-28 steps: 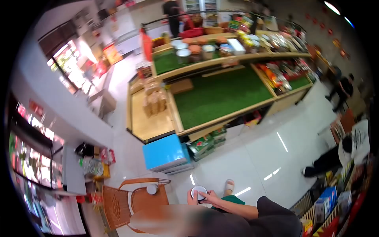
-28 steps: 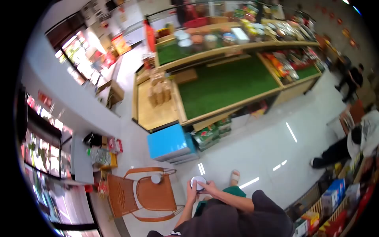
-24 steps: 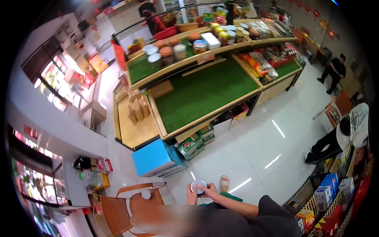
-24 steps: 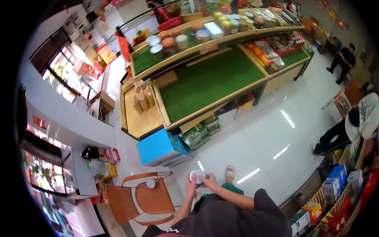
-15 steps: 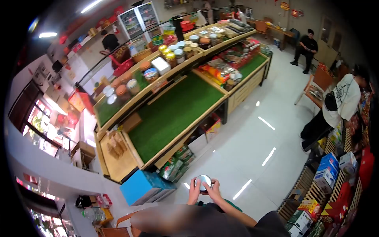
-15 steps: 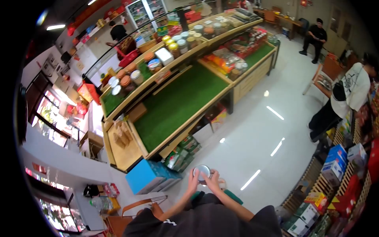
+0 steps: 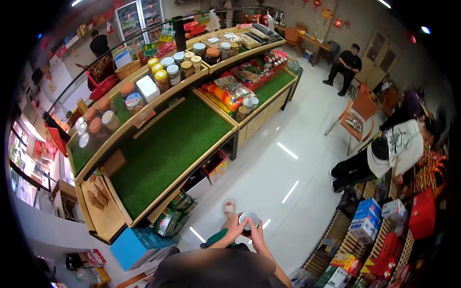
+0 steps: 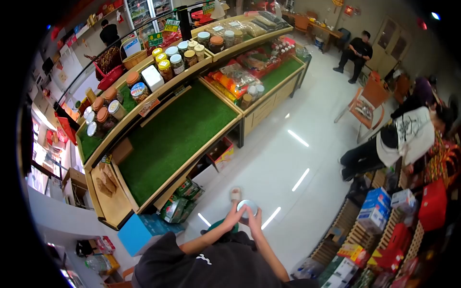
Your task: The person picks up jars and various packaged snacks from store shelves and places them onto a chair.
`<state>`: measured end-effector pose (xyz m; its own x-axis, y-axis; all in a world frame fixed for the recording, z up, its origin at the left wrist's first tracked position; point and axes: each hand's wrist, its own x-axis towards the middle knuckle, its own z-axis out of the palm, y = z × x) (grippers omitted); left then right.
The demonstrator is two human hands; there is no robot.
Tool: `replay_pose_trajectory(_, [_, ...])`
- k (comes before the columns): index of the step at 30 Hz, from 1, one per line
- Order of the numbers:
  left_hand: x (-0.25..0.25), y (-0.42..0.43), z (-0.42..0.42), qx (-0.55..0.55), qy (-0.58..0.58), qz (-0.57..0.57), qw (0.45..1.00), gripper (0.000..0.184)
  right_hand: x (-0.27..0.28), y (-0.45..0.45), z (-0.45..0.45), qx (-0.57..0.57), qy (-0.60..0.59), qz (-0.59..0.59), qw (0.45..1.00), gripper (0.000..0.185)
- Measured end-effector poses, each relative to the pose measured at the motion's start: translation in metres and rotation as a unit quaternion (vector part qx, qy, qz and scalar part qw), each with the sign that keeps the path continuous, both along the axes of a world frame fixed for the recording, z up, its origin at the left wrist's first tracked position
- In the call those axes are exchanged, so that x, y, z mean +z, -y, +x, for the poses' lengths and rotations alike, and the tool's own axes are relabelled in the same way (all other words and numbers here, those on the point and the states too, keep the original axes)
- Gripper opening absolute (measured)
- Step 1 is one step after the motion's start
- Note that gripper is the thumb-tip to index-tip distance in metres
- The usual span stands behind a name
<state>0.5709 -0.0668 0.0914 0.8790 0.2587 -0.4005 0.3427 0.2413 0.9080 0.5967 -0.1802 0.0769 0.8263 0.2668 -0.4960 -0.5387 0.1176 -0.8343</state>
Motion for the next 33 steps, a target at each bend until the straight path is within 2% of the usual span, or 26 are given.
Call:
replay_pose_trajectory(1, [-0.015, -0.007, 0.015, 0.008, 0.006, -0.008, 1.0, 0.052, 0.004, -0.008, 0.018, 0.014, -0.004, 0.009, 1.0, 0.061])
replay_pose_trajectory(4, [-0.007, -0.038, 0.061, 0.075, 0.026, 0.013, 0.997, 0.052, 0.017, -0.043, 0.075, 0.062, -0.043, 0.046, 0.996, 0.056])
replay_pose_trajectory(7, [-0.04, -0.06, 0.107, 0.112, 0.041, 0.006, 0.993, 0.054, 0.038, -0.071, 0.135, 0.112, -0.059, 0.035, 0.991, 0.052])
replay_pose_trajectory(8, [-0.025, -0.065, 0.121, 0.118, 0.058, 0.004, 0.991, 0.056, 0.038, -0.073, 0.154, 0.119, -0.061, 0.027, 0.991, 0.052])
replay_pose_trajectory(11, [-0.047, -0.08, 0.175, 0.112, 0.08, 0.035, 0.99, 0.059, 0.037, -0.084, 0.218, 0.146, -0.076, 0.062, 0.984, 0.051])
replay_pose_trajectory(15, [-0.034, -0.101, 0.24, 0.052, 0.054, 0.029, 0.997, 0.06, 0.032, -0.095, 0.278, 0.127, -0.084, 0.079, 0.985, 0.048])
replay_pose_trajectory(18, [-0.03, -0.107, 0.288, 0.027, 0.056, 0.041, 0.997, 0.062, 0.019, -0.097, 0.316, 0.062, -0.05, 0.111, 0.991, 0.048])
replay_pose_trajectory(21, [-0.03, -0.106, 0.346, -0.006, 0.057, 0.055, 0.997, 0.064, 0.01, -0.092, 0.362, 0.028, -0.071, 0.113, 0.991, 0.049])
replay_pose_trajectory(23, [-0.03, -0.101, 0.386, -0.046, 0.021, 0.068, 0.996, 0.063, 0.004, -0.085, 0.398, 0.022, -0.076, 0.13, 0.988, 0.049])
replay_pose_trajectory(27, [-0.024, -0.087, 0.474, -0.039, 0.002, 0.112, 0.993, 0.062, -0.004, -0.077, 0.485, 0.012, -0.102, 0.138, 0.985, 0.051])
replay_pose_trajectory(30, [-0.02, -0.087, 0.54, -0.013, 0.032, 0.125, 0.992, 0.062, 0.013, -0.078, 0.553, 0.018, -0.097, 0.153, 0.983, 0.052])
replay_pose_trajectory(33, [0.001, -0.091, 0.601, 0.006, 0.031, 0.055, 0.998, 0.058, 0.036, -0.081, 0.624, 0.052, -0.074, 0.125, 0.988, 0.049])
